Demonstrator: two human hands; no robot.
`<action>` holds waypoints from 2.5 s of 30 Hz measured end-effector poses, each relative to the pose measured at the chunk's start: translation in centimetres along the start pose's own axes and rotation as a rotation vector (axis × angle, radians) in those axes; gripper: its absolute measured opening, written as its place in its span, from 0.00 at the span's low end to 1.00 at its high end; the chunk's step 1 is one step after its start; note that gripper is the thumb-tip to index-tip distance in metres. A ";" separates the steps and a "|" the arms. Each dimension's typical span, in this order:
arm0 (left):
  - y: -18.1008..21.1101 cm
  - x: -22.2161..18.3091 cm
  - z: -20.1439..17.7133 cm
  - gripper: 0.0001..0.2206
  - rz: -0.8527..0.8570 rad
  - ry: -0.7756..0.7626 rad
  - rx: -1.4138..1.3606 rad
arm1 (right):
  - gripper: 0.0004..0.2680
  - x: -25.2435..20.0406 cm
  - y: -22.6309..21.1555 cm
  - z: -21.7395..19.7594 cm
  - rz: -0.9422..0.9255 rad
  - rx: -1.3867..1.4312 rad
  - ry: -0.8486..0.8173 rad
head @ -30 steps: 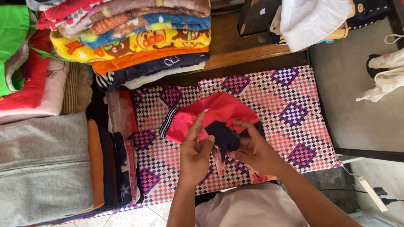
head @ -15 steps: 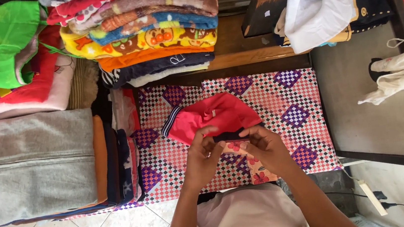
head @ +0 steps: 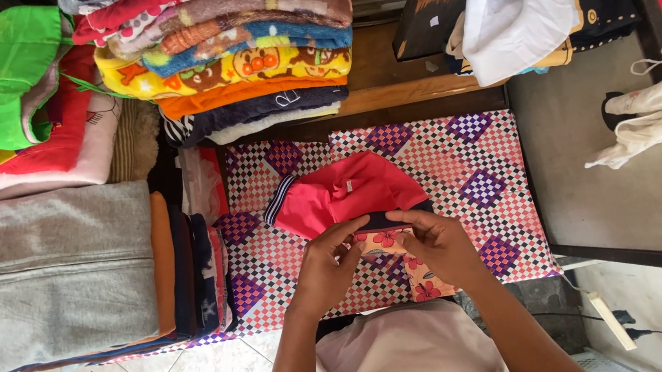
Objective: Folding a variety of clothing items including a blue shirt, pink pants, and a white top on a workspace.
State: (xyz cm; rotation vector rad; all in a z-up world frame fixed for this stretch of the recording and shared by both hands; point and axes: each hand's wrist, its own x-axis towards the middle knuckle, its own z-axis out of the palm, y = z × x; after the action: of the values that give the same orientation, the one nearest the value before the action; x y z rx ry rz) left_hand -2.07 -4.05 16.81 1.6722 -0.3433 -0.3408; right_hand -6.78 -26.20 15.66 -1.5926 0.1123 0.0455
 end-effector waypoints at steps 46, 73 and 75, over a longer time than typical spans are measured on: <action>-6.8 0.9 -2.7 0.19 -0.663 -0.319 0.396 | 0.15 -1.9 1.1 -2.2 0.228 -0.350 -0.477; -9.2 1.8 -10.1 0.39 -0.965 0.006 0.157 | 0.20 3.6 8.3 1.9 0.529 -0.603 -0.139; -8.2 3.2 -9.8 0.42 -1.060 -0.042 0.077 | 0.22 4.4 10.8 3.0 0.542 -0.464 -0.123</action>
State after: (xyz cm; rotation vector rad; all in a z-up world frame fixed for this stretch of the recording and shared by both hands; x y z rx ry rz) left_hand 5.16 4.42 9.77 1.8045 0.5509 -1.1466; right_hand -3.37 -23.62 4.44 -1.9734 0.4618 0.6277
